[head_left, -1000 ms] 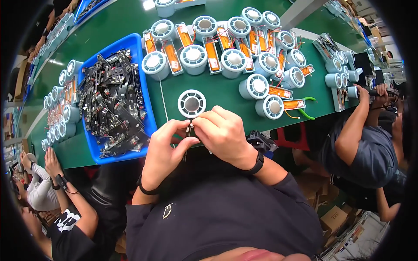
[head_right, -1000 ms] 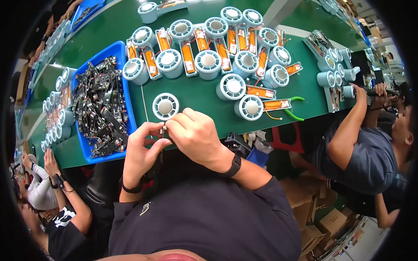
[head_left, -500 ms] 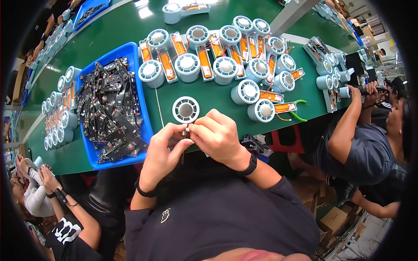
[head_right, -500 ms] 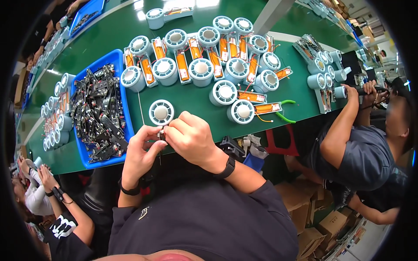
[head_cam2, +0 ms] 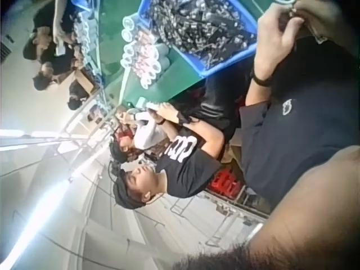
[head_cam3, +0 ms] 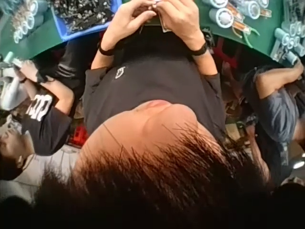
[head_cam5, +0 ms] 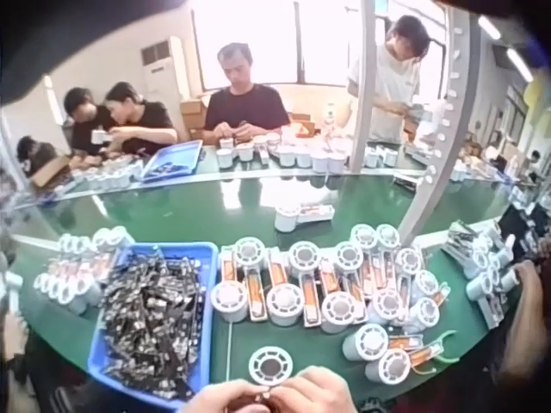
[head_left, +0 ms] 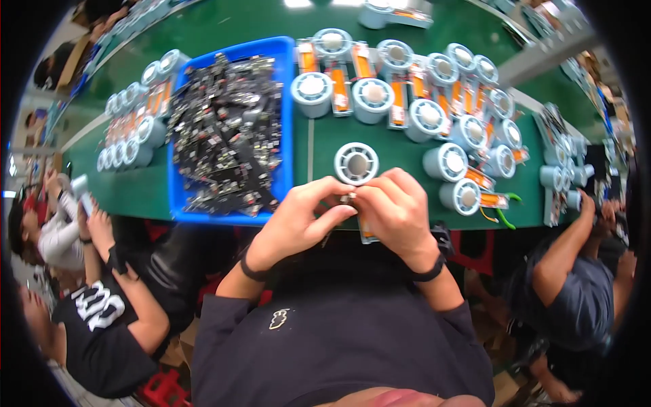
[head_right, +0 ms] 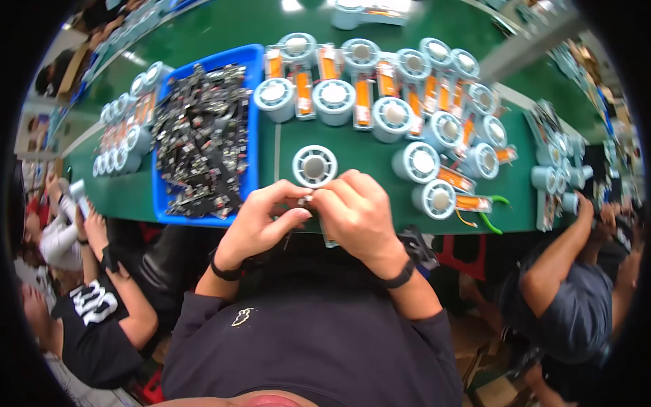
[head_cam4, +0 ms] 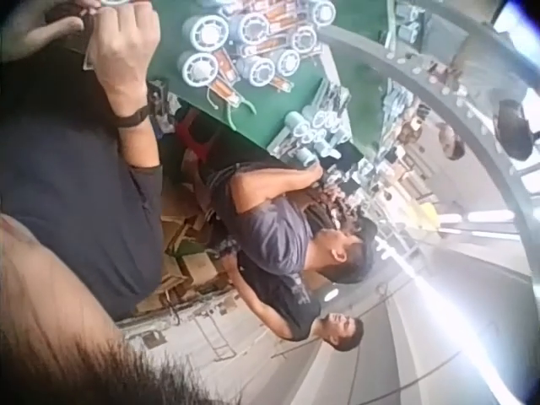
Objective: The person picks up a circuit board from a tray, connects it to the internal wires of a handheld fan, and presses it into the housing. They repeat this process, occasionally moving completed fan assemblies aside on the table and selecting new circuit boards.
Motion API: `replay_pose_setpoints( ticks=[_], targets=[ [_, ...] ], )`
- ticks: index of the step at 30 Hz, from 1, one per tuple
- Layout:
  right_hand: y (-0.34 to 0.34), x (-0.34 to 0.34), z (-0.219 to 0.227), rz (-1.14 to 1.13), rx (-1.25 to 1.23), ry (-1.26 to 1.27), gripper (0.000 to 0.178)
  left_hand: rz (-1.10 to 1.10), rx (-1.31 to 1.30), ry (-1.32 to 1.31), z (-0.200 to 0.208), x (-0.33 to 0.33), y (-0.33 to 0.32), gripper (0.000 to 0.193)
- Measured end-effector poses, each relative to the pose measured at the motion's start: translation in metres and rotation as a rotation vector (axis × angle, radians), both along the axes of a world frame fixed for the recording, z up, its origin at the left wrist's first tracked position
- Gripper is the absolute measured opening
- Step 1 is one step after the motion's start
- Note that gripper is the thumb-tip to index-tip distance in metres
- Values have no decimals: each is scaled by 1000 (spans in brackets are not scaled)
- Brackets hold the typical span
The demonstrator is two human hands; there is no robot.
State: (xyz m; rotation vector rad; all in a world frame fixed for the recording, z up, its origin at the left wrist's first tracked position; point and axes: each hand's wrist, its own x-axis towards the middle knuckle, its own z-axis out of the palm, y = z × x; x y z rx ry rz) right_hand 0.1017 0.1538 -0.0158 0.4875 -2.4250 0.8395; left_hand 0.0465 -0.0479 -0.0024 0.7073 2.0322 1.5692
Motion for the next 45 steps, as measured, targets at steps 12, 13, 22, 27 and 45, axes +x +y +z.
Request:
replay_pose_setpoints(
  ticks=[12, 13, 22, 27, 45],
  targets=[
    [9, -7, 4, 83, 57, -47, 21, -139, 20, -117, -3, -6, -2, 23],
    [10, -11, 3, 91, 40, -53, 21, -125, 29, -80, -4, -8, -1, 23],
    [11, -12, -6, 61, -2, -47, 22, -67, 14, -97, -5, -2, 2, 24],
    [11, -6, -13, 36, -41, -25, 22, -39, 102, -38, -6, -2, 1, 22],
    [17, -10, -5, 112, 80, 19, 30, 36, 59, -15, -15, 8, 3, 54]
  ],
)
